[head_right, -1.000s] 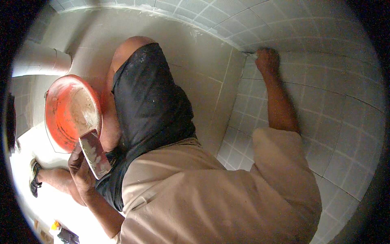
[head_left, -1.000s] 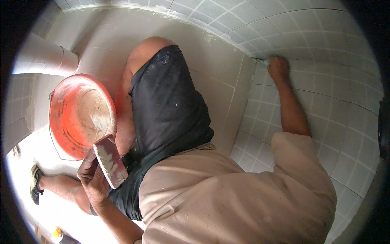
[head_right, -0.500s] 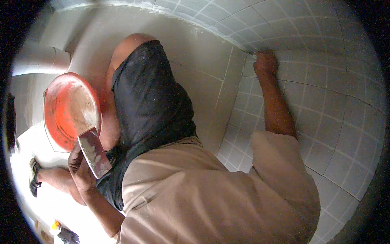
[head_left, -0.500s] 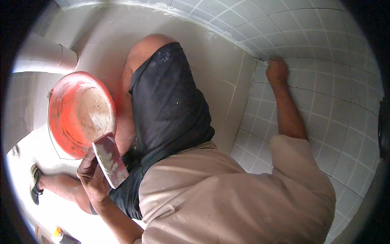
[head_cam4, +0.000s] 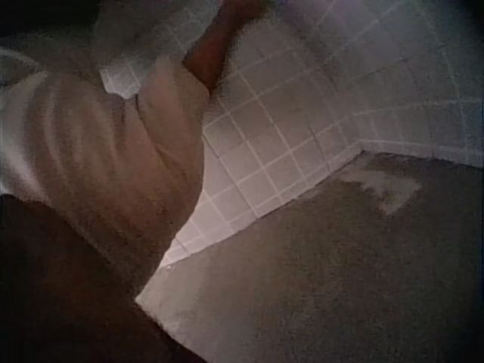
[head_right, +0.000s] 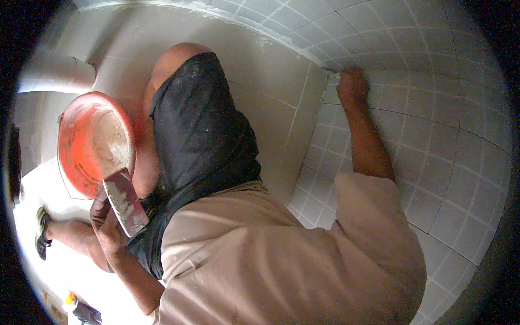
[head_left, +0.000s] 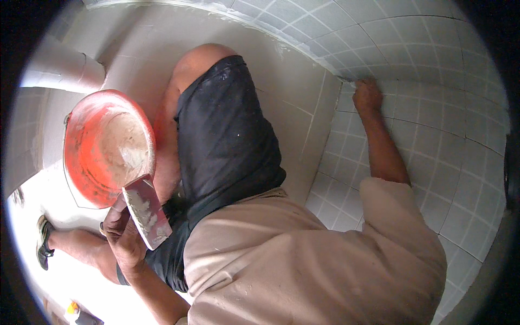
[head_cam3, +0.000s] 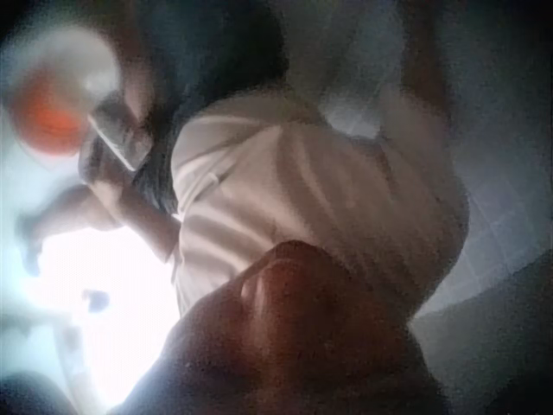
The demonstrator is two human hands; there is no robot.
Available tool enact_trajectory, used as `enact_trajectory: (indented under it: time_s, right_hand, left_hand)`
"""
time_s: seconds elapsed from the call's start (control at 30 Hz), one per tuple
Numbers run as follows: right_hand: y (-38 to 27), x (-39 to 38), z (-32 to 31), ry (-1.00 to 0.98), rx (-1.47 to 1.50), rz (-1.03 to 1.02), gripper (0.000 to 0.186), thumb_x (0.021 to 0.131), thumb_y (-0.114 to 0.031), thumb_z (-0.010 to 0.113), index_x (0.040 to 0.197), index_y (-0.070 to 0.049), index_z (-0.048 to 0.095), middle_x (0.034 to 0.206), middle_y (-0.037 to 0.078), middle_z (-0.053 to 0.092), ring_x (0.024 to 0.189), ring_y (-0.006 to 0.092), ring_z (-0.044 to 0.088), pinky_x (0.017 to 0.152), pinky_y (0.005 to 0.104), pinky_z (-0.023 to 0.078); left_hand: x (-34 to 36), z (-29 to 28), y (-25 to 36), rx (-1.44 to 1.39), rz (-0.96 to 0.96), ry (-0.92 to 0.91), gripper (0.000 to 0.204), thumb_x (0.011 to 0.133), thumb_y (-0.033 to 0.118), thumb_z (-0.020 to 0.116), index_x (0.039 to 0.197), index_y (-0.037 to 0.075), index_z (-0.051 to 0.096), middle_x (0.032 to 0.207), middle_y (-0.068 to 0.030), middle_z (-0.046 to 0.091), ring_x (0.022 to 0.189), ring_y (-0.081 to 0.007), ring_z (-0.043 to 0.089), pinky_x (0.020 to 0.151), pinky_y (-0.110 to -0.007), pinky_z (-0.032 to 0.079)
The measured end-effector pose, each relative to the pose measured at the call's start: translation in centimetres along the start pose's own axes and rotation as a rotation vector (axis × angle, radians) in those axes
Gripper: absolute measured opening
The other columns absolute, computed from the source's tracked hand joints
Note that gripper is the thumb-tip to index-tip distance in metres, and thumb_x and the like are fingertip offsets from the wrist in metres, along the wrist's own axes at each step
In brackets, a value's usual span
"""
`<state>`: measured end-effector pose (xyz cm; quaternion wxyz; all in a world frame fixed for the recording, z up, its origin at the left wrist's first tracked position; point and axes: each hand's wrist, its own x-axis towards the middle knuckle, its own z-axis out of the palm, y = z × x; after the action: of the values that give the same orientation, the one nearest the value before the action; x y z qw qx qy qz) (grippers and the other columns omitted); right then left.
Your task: The person applies grout to the joints of wall tiles using a small spatula and a rectangular applicator, taking material from a bucket.
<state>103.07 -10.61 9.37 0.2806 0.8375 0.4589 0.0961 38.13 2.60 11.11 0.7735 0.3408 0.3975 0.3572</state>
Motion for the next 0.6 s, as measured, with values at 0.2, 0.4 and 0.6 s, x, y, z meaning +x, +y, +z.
enact_trajectory:
  time_s: [0.2,0.4,0.6]
  right_hand:
    - [-0.5,0.1,-0.2,0.047,0.084,0.136,0.029,0.082,-0.009,0.061,0.11,-0.013,0.069,0.118,0.011,0.064,0.112,0.032,0.06,0.092,0.0442,0.052]
    - [-3.0,0.5,0.2,0.12,0.012,0.019,0.03,0.085,-0.012,0.061,0.113,-0.015,0.07,0.118,0.013,0.065,0.106,0.034,0.063,0.092,0.0453,0.052]
    - [-7.0,0.2,-7.0,0.165,0.329,0.219,0.027,0.086,-0.016,0.064,0.111,-0.012,0.072,0.11,0.012,0.07,0.101,0.0357,0.066,0.088,0.0432,0.052]
  left_hand:
    - [-0.3,-0.9,-0.1,0.004,0.027,-0.012,0.04,0.089,-0.001,0.062,0.129,-0.006,0.057,0.119,-0.0147,0.067,0.107,-0.0205,0.065,0.094,-0.034,0.051]
    - [0.4,0.4,-0.9,-0.042,0.035,-0.03,0.042,0.089,0.0,0.063,0.129,-0.006,0.056,0.12,-0.0145,0.066,0.107,-0.0205,0.065,0.094,-0.034,0.051]
    - [-0.3,-1.1,-1.7,0.026,0.062,0.118,0.043,0.086,-0.002,0.059,0.129,-0.007,0.056,0.119,-0.0155,0.066,0.102,-0.0202,0.066,0.089,-0.032,0.053]
